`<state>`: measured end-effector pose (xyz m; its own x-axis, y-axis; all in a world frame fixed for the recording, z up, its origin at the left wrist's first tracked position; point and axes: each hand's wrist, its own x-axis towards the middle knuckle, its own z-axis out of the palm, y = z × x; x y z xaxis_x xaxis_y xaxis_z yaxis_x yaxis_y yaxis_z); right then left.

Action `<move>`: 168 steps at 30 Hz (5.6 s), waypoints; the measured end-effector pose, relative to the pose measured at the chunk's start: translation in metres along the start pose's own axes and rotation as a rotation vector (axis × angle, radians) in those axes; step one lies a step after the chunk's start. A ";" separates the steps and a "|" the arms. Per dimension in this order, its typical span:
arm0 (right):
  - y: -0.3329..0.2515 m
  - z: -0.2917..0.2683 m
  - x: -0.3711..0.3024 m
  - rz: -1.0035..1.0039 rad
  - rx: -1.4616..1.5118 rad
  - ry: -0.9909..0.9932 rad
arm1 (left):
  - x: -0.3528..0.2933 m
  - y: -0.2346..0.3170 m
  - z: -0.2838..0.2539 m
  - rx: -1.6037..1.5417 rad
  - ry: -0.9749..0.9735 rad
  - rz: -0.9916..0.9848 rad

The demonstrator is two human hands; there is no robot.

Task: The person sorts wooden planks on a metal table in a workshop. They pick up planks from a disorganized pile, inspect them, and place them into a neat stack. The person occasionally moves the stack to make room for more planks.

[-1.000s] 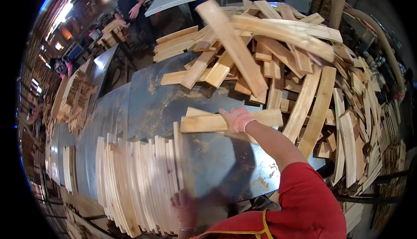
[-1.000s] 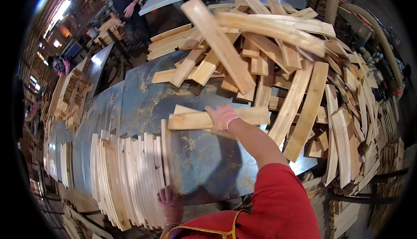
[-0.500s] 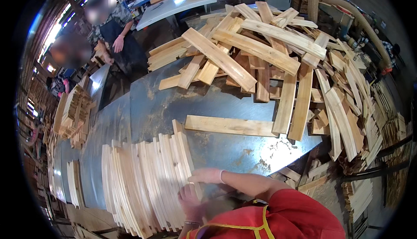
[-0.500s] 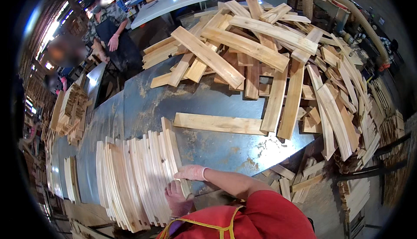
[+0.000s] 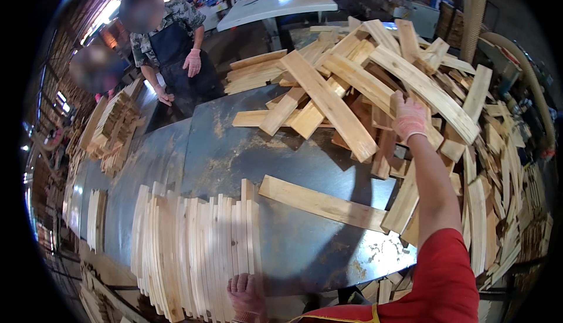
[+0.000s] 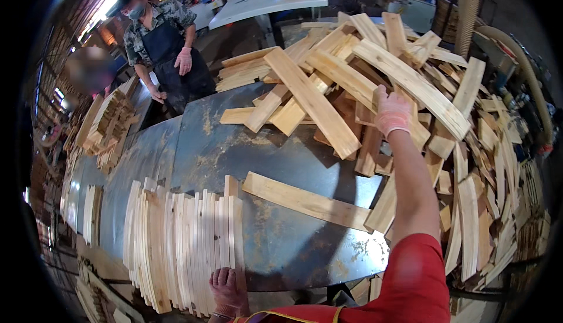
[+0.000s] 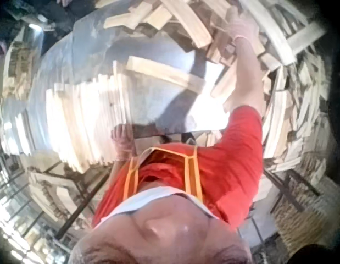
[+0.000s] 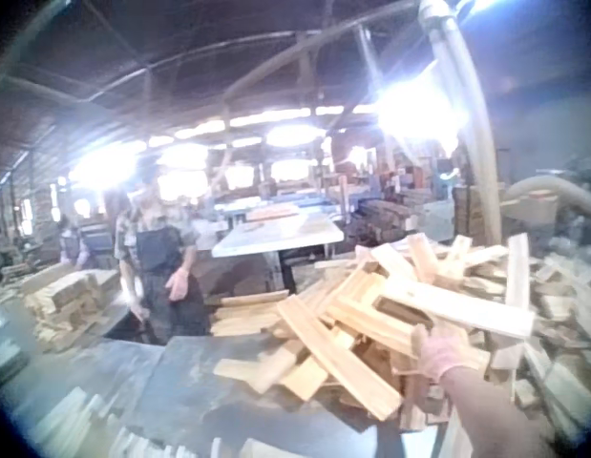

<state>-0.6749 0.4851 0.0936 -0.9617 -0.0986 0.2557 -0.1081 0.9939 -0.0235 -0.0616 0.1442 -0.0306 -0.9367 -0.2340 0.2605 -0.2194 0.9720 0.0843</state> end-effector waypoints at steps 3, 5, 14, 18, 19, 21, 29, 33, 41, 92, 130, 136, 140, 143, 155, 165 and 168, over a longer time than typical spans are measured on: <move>-0.049 -0.029 -0.011 -0.039 0.239 -0.123 | 0.003 0.008 -0.015 -0.011 -0.044 -0.047; -0.090 -0.025 -0.015 -0.096 0.404 -0.203 | 0.007 0.008 -0.019 0.026 -0.003 -0.021; -0.156 0.028 -0.066 -0.131 0.494 -0.341 | 0.007 0.005 -0.006 0.030 0.007 -0.048; -0.131 0.024 -0.213 -0.085 1.203 -0.571 | -0.003 0.002 -0.006 -0.009 -0.005 -0.049; -0.135 0.006 -0.255 -0.043 1.196 -0.741 | -0.010 -0.001 -0.006 -0.028 -0.032 -0.066; -0.143 0.023 -0.350 0.021 1.377 -0.819 | -0.015 -0.010 0.004 -0.138 -0.138 -0.088; -0.195 0.020 -0.444 -0.365 1.377 -1.447 | -0.016 0.015 0.016 -0.011 -0.174 -0.115; -0.101 -0.003 -0.268 -0.420 0.799 -0.862 | -0.008 0.034 -0.001 -0.026 -0.281 -0.188; 0.155 -0.031 -0.022 0.098 0.028 0.177 | 0.016 0.068 -0.018 0.034 -0.156 -0.201; -0.207 0.043 -0.426 -0.526 1.070 -1.492 | -0.141 0.020 -0.039 -0.108 0.335 -1.103; -0.168 -0.089 -0.378 -0.260 1.476 -0.759 | 0.108 0.067 -0.078 -0.466 0.188 -0.077; -0.179 0.033 -0.470 -0.647 0.412 -0.644 | 0.005 0.020 -0.008 0.356 -0.360 0.214; -0.184 0.034 -0.433 -0.754 0.258 -1.050 | -0.001 0.010 -0.033 0.165 -0.447 0.253; -0.190 0.001 -0.403 -0.347 0.829 -1.322 | -0.001 0.027 -0.056 -0.026 -0.421 -0.003; -0.296 0.019 -0.250 -0.763 0.779 -0.702 | -0.003 0.059 -0.018 -0.099 -0.038 -0.306; -0.367 0.016 -0.226 -1.384 0.362 -0.501 | 0.052 0.034 -0.010 -0.081 -0.263 -0.607; -0.365 0.041 -0.205 -1.000 0.398 -0.476 | 0.064 0.033 -0.011 -0.056 -0.344 -0.616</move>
<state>-0.4488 0.1405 0.0103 -0.3925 -0.9182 -0.0534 -0.8578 0.3864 -0.3389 -0.1256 0.1614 -0.0003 -0.6819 -0.7117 -0.1685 -0.7314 0.6604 0.1703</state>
